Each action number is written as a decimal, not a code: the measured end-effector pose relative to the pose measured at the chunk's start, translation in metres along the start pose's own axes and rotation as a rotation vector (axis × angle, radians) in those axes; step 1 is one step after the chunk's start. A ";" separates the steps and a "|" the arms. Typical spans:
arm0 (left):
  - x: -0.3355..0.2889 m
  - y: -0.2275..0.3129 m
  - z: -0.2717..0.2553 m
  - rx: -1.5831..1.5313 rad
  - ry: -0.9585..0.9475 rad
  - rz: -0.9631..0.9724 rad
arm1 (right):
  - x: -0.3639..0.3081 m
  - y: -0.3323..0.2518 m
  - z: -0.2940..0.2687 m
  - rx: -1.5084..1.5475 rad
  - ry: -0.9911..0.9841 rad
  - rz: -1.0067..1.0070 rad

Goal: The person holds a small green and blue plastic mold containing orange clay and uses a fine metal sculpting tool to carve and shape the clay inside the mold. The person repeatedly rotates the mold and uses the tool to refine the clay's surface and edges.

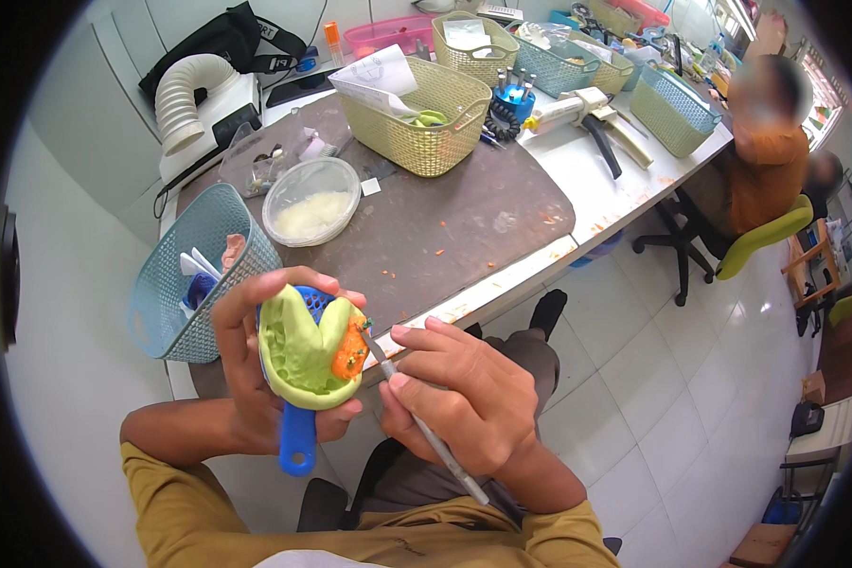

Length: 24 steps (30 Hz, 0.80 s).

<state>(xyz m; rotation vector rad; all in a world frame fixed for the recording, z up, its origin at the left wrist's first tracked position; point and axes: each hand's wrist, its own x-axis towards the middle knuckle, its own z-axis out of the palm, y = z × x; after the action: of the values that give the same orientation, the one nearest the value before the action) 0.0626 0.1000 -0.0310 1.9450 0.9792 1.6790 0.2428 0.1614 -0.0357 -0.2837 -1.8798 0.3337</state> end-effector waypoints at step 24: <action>0.011 0.002 -0.009 0.234 -0.022 0.175 | 0.001 -0.007 0.010 0.077 0.095 0.062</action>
<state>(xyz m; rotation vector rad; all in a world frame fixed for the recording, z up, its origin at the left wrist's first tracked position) 0.0551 0.1055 -0.0199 2.2542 1.0657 1.6948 0.2330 0.1545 -0.0353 -0.3005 -1.7634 0.4270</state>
